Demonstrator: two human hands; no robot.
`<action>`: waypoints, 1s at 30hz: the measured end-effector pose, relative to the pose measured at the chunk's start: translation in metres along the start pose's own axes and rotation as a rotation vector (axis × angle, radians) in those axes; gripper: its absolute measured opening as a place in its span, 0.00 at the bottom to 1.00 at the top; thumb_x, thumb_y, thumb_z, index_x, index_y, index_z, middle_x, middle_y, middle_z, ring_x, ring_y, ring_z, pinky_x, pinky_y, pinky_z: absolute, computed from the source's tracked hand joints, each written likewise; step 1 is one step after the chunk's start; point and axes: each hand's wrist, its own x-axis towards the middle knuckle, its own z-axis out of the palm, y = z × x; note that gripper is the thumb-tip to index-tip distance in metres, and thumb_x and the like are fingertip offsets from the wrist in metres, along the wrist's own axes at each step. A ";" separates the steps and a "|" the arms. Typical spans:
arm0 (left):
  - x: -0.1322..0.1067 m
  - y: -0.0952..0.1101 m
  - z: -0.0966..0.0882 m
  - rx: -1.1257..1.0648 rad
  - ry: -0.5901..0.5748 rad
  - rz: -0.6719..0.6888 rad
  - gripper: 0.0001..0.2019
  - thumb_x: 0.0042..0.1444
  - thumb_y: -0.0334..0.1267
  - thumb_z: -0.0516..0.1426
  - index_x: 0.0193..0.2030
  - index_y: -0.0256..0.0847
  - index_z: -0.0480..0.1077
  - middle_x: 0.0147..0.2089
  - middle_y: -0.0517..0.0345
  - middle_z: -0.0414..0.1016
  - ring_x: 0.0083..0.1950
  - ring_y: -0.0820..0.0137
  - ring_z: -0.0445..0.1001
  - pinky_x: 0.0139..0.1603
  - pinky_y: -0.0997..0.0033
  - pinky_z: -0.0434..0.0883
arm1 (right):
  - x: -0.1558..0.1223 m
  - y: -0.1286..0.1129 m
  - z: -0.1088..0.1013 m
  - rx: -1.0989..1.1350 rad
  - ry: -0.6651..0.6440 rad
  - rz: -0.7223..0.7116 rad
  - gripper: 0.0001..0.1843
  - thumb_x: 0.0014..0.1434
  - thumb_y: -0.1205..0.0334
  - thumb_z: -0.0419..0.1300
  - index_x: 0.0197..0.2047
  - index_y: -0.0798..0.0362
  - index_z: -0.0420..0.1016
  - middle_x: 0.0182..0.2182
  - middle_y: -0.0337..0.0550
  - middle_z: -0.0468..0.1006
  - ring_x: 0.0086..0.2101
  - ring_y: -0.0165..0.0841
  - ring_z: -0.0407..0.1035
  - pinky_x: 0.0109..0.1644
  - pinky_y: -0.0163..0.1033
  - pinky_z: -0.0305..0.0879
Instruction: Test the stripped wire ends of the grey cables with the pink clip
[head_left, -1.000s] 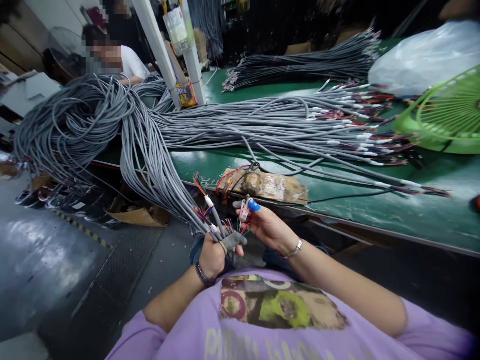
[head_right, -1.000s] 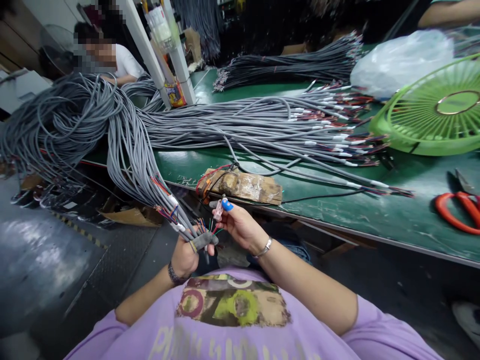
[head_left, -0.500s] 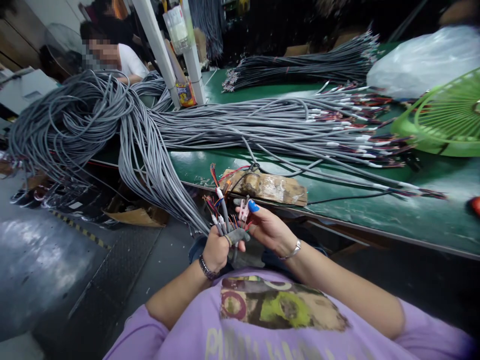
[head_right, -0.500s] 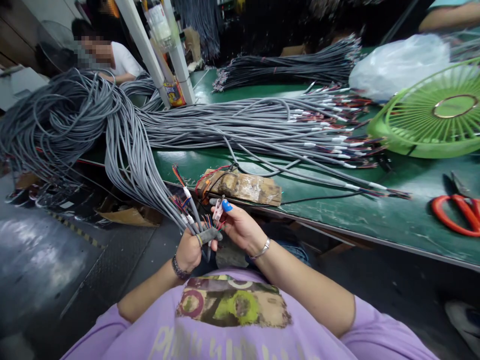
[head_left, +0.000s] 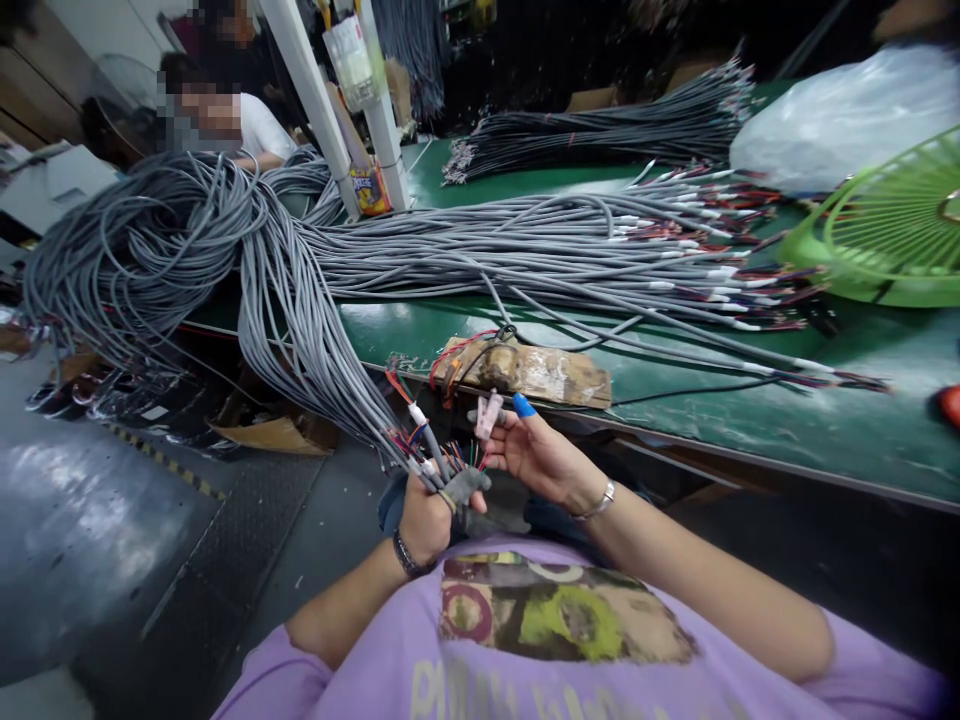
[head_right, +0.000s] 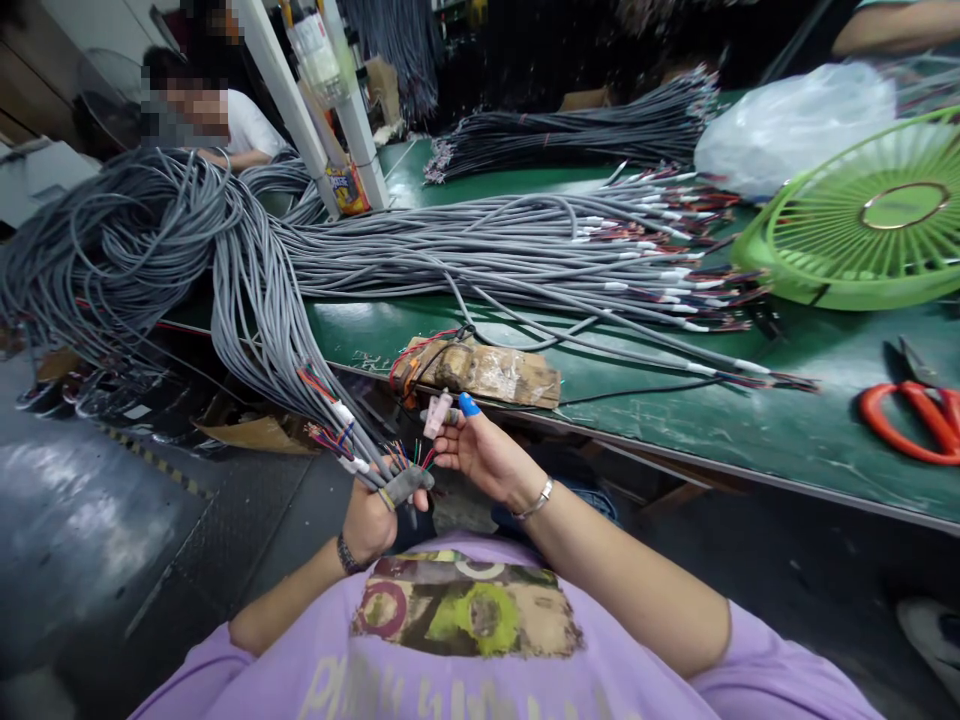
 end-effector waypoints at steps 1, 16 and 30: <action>0.000 -0.002 0.000 0.006 0.025 0.024 0.13 0.51 0.46 0.64 0.28 0.36 0.78 0.19 0.57 0.75 0.22 0.74 0.69 0.27 0.74 0.64 | 0.000 0.000 0.001 -0.014 0.001 -0.004 0.21 0.59 0.42 0.59 0.35 0.54 0.75 0.31 0.42 0.78 0.28 0.28 0.70 0.33 0.34 0.69; 0.005 -0.001 -0.004 0.286 -0.179 0.047 0.18 0.54 0.46 0.61 0.19 0.36 0.75 0.19 0.56 0.72 0.22 0.74 0.64 0.26 0.73 0.63 | -0.019 0.011 0.023 -0.520 -0.077 -0.089 0.20 0.47 0.48 0.69 0.28 0.55 0.69 0.21 0.37 0.75 0.18 0.28 0.67 0.25 0.34 0.58; 0.004 -0.009 -0.005 0.152 -0.048 0.039 0.18 0.53 0.48 0.62 0.22 0.36 0.77 0.18 0.57 0.71 0.20 0.76 0.62 0.24 0.73 0.62 | -0.019 0.006 0.025 -0.696 0.095 -0.163 0.24 0.42 0.42 0.69 0.23 0.54 0.69 0.17 0.35 0.68 0.21 0.26 0.58 0.27 0.34 0.56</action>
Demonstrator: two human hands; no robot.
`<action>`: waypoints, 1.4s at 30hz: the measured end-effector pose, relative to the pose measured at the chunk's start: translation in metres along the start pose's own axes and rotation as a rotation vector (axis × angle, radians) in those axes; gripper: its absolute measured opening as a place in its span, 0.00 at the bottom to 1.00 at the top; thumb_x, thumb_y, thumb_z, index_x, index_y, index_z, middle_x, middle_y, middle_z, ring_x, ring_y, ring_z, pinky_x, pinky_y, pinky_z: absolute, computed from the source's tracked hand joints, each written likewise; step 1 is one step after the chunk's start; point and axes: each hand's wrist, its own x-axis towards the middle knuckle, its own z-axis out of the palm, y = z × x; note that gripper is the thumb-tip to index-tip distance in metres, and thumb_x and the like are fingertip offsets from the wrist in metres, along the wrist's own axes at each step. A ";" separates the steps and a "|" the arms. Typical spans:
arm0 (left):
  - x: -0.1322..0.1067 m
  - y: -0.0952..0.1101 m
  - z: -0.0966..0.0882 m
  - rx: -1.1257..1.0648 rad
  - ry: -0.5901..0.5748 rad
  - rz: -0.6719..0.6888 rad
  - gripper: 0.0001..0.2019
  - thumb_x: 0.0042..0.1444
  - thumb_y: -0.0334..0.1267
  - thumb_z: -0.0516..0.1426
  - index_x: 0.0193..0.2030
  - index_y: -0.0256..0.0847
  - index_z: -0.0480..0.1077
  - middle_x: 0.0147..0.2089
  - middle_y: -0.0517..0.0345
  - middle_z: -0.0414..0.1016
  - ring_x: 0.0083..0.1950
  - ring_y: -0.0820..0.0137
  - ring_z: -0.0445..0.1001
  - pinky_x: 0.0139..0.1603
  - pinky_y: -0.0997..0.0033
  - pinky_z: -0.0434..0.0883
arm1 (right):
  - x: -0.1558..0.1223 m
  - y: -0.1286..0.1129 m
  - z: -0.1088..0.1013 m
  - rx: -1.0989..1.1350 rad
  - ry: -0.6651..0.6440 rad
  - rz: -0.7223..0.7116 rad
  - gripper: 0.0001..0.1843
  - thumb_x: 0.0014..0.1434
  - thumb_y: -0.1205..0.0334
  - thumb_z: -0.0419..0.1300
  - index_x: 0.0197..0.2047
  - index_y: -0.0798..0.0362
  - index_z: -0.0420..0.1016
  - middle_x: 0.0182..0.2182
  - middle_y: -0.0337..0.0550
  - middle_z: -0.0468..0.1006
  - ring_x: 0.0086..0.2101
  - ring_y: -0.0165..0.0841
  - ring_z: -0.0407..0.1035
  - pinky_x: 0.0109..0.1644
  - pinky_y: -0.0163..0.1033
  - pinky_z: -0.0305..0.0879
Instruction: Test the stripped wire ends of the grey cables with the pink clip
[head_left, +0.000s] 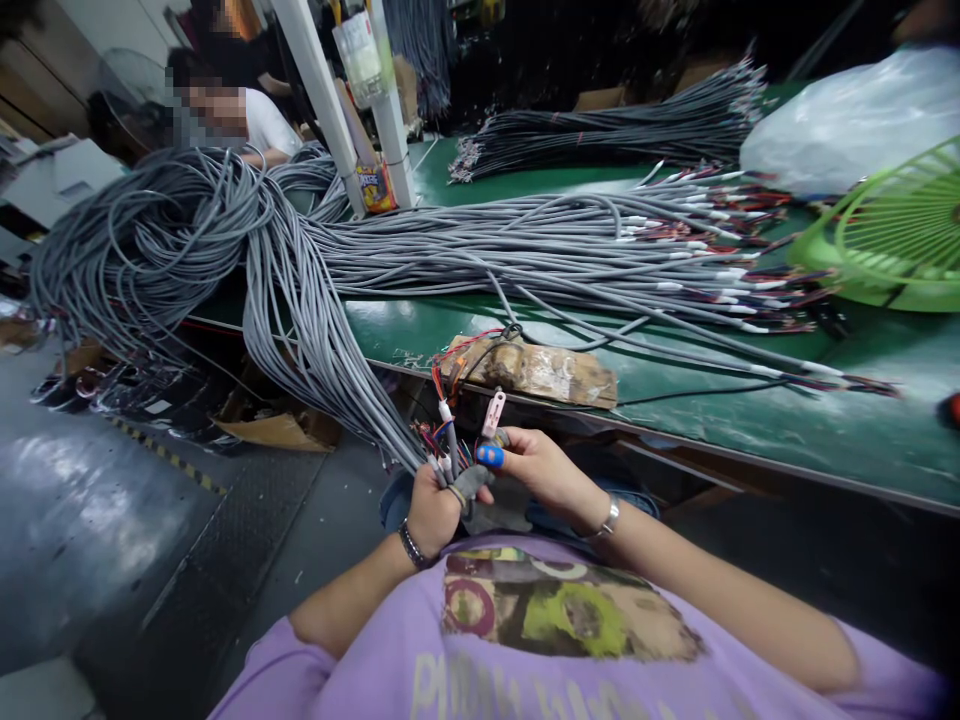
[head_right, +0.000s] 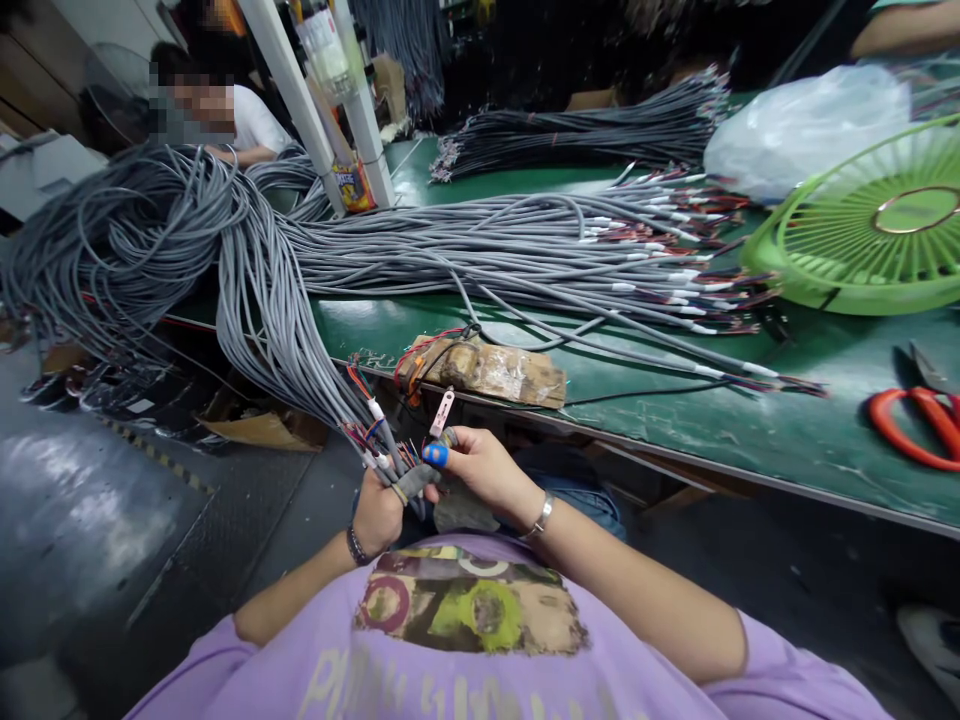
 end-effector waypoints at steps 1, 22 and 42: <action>0.000 0.000 0.000 0.003 0.018 0.005 0.18 0.53 0.49 0.62 0.22 0.35 0.77 0.19 0.56 0.72 0.20 0.75 0.63 0.25 0.73 0.63 | 0.000 0.001 0.000 0.018 -0.013 -0.005 0.24 0.43 0.42 0.69 0.23 0.54 0.68 0.17 0.35 0.68 0.21 0.26 0.59 0.27 0.35 0.56; 0.009 0.016 0.014 -0.133 0.041 -0.020 0.17 0.53 0.48 0.61 0.24 0.35 0.78 0.17 0.56 0.73 0.19 0.75 0.64 0.24 0.73 0.61 | 0.026 0.007 -0.011 0.208 0.145 -0.142 0.25 0.47 0.39 0.67 0.23 0.55 0.73 0.19 0.38 0.70 0.22 0.26 0.59 0.27 0.34 0.57; 0.009 0.010 0.013 -0.103 0.041 -0.028 0.16 0.51 0.47 0.63 0.22 0.36 0.78 0.17 0.55 0.73 0.22 0.73 0.67 0.27 0.72 0.64 | 0.033 0.016 -0.009 0.672 0.052 0.124 0.28 0.58 0.36 0.55 0.32 0.54 0.76 0.28 0.44 0.78 0.24 0.28 0.68 0.29 0.33 0.68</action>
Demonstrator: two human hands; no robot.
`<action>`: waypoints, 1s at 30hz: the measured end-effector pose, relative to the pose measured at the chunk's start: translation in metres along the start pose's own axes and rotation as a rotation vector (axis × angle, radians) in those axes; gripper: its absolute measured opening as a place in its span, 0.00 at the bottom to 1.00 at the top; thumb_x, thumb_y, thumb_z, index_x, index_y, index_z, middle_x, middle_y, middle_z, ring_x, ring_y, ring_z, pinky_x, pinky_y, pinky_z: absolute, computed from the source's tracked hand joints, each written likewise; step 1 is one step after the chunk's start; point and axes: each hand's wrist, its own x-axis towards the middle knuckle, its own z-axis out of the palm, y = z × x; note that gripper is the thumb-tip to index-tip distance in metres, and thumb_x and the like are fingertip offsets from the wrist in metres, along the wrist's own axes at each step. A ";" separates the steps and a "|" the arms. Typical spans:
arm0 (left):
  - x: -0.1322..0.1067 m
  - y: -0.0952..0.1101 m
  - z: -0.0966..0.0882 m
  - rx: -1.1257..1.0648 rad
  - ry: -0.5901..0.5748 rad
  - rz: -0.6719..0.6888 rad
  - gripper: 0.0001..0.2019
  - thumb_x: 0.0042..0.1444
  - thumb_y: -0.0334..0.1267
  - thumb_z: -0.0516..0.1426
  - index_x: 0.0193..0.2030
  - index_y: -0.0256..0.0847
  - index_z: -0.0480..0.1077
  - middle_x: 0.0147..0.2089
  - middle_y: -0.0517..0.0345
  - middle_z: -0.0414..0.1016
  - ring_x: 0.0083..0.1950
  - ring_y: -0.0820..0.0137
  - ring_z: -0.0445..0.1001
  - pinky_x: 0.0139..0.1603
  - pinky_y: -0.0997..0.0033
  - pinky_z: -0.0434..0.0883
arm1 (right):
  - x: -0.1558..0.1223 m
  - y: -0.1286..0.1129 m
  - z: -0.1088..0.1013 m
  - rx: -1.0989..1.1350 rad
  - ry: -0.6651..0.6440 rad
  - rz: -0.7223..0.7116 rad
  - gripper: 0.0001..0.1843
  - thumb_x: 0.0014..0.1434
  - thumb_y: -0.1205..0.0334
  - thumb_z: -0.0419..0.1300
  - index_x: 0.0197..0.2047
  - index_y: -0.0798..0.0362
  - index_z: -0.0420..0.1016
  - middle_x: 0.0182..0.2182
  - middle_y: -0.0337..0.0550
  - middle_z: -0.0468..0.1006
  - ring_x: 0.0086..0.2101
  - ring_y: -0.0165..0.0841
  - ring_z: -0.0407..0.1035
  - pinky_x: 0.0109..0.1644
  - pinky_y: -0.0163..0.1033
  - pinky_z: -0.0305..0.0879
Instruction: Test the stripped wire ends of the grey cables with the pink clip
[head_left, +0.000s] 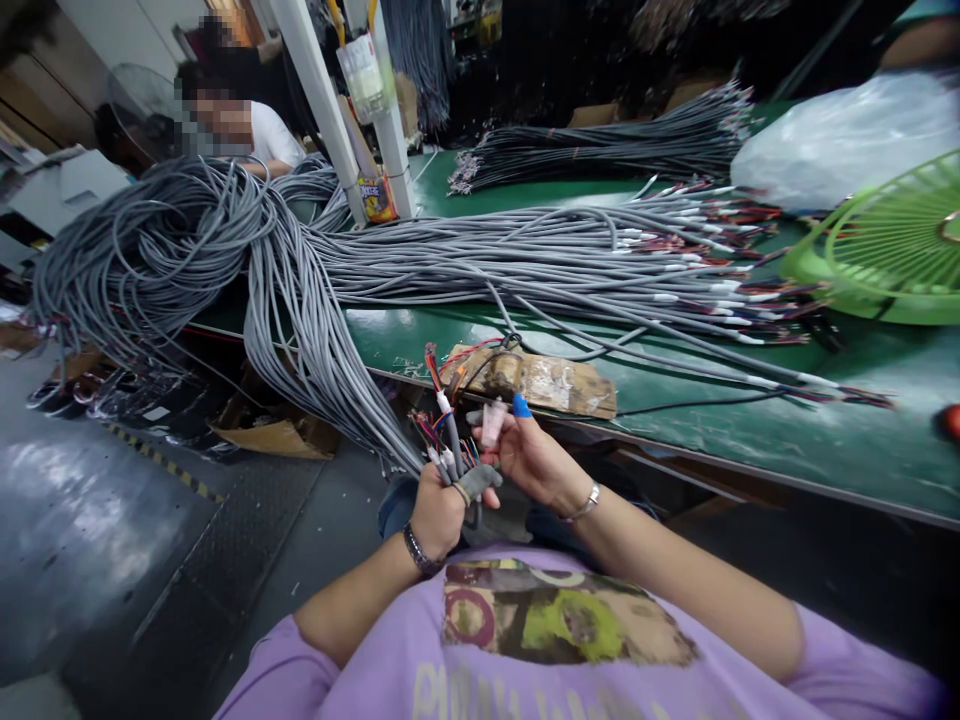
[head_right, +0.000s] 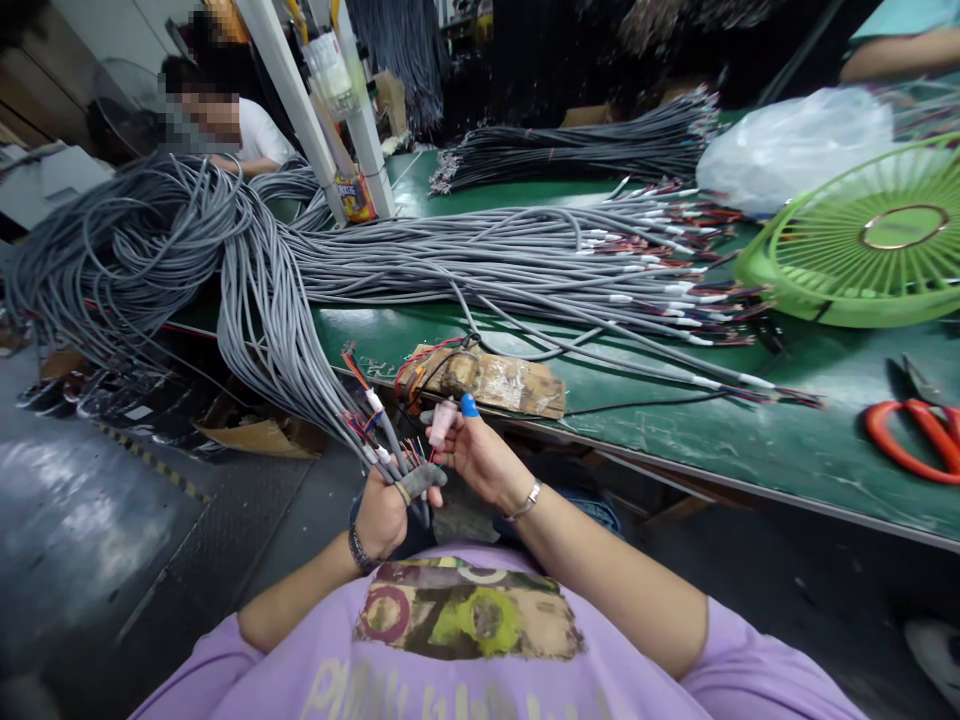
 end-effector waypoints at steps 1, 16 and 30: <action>-0.002 0.000 -0.001 -0.007 0.002 0.000 0.16 0.51 0.47 0.63 0.23 0.36 0.78 0.17 0.55 0.73 0.22 0.73 0.68 0.27 0.72 0.64 | -0.002 -0.002 0.000 0.002 -0.023 0.009 0.28 0.58 0.36 0.54 0.33 0.54 0.76 0.27 0.44 0.77 0.24 0.28 0.68 0.29 0.33 0.68; -0.003 -0.006 0.001 0.026 0.098 0.033 0.18 0.53 0.49 0.61 0.23 0.36 0.78 0.19 0.55 0.74 0.18 0.76 0.62 0.22 0.73 0.59 | -0.005 -0.003 -0.001 0.029 -0.023 -0.016 0.13 0.56 0.49 0.64 0.34 0.52 0.78 0.30 0.42 0.79 0.28 0.29 0.70 0.33 0.35 0.68; 0.001 -0.001 0.003 0.033 0.064 -0.005 0.19 0.52 0.48 0.63 0.19 0.35 0.76 0.16 0.57 0.71 0.17 0.77 0.60 0.20 0.74 0.57 | -0.006 -0.001 0.000 0.104 -0.036 0.045 0.17 0.58 0.45 0.60 0.35 0.52 0.77 0.31 0.43 0.80 0.27 0.31 0.69 0.32 0.36 0.68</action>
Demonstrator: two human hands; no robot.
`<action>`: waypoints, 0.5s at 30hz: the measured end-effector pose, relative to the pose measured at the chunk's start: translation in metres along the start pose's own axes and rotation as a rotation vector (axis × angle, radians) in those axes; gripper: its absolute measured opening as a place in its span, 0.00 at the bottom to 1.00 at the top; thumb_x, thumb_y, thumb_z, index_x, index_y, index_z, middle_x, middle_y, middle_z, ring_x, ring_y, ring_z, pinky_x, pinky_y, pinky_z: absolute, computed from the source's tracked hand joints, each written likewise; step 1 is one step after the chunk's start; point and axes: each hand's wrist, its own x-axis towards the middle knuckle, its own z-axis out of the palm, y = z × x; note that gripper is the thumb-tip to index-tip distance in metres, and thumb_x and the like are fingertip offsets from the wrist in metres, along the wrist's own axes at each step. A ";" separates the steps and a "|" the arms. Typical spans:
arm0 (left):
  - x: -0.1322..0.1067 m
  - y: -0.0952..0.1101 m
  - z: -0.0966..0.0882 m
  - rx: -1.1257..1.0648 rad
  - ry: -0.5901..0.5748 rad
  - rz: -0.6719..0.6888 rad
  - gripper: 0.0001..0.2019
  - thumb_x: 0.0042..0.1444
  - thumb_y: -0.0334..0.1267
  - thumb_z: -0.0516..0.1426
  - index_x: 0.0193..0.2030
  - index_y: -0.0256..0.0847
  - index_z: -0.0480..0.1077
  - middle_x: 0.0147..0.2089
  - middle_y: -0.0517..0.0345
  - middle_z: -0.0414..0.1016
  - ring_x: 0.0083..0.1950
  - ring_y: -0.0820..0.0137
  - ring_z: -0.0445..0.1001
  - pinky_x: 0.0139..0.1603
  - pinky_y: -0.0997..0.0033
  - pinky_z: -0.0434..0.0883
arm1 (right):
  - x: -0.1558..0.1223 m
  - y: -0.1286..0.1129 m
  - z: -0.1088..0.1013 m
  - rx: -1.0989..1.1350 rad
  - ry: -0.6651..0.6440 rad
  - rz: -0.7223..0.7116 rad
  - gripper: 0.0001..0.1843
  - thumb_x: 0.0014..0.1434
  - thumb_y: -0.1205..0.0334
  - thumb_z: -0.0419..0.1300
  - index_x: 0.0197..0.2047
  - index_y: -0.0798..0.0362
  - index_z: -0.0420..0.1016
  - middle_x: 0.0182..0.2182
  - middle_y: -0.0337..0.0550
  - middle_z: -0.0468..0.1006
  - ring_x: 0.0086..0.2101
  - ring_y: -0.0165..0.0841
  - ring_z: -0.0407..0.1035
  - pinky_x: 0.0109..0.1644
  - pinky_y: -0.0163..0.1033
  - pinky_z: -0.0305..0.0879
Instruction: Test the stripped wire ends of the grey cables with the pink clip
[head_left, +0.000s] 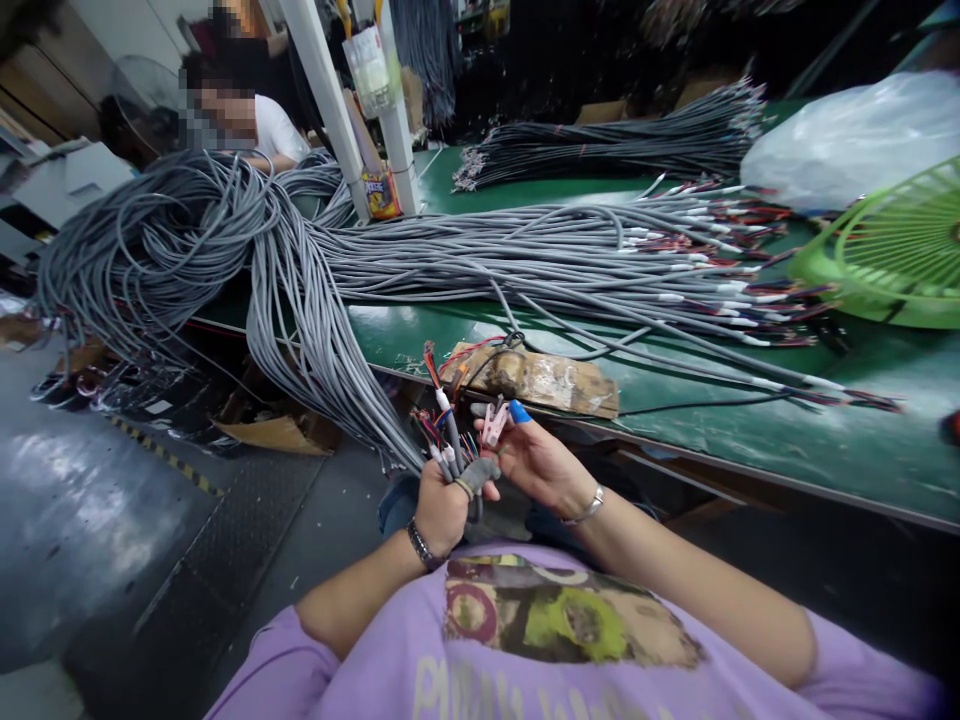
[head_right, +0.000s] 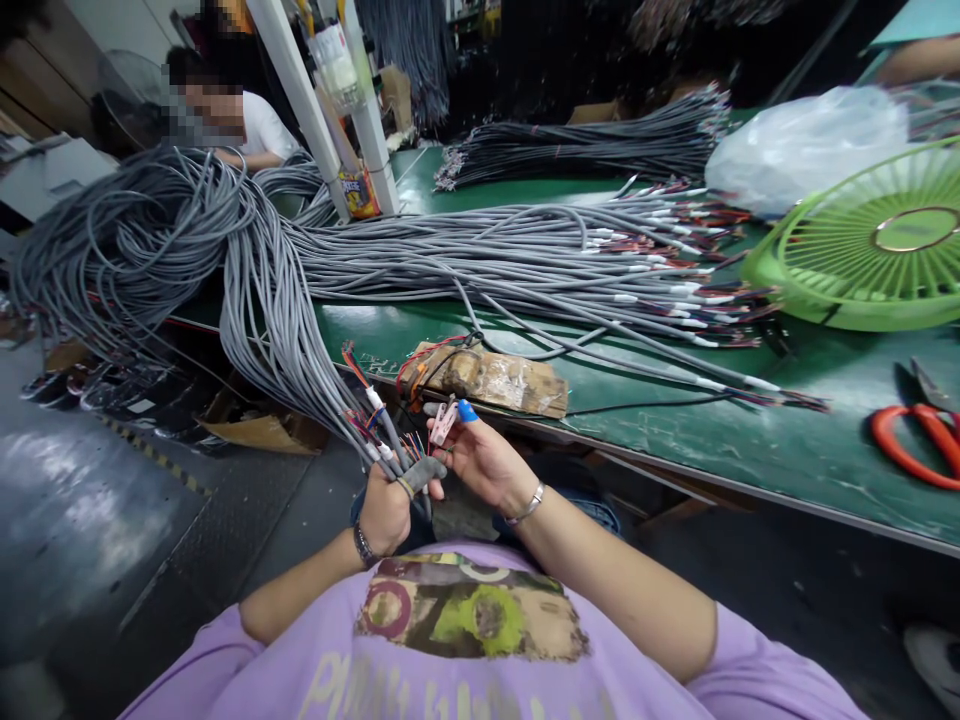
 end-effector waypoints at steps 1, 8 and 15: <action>-0.001 0.001 0.000 -0.002 0.010 -0.005 0.19 0.51 0.48 0.63 0.19 0.35 0.76 0.16 0.57 0.71 0.16 0.78 0.59 0.20 0.74 0.57 | 0.000 -0.001 -0.001 0.005 -0.004 0.002 0.18 0.59 0.44 0.59 0.35 0.52 0.77 0.32 0.43 0.80 0.28 0.30 0.70 0.32 0.35 0.68; -0.013 0.000 -0.008 -0.023 0.025 0.045 0.15 0.52 0.47 0.62 0.26 0.36 0.78 0.18 0.57 0.74 0.19 0.76 0.66 0.25 0.74 0.64 | -0.002 -0.009 -0.003 -0.094 -0.068 0.042 0.23 0.61 0.41 0.55 0.38 0.55 0.76 0.30 0.42 0.77 0.27 0.28 0.69 0.29 0.32 0.69; -0.012 -0.001 -0.007 -0.093 0.133 0.106 0.15 0.51 0.49 0.63 0.26 0.37 0.76 0.20 0.57 0.75 0.23 0.72 0.71 0.27 0.73 0.67 | 0.002 -0.009 0.003 -0.154 -0.021 -0.043 0.15 0.58 0.49 0.62 0.35 0.54 0.76 0.27 0.39 0.76 0.26 0.26 0.68 0.30 0.31 0.69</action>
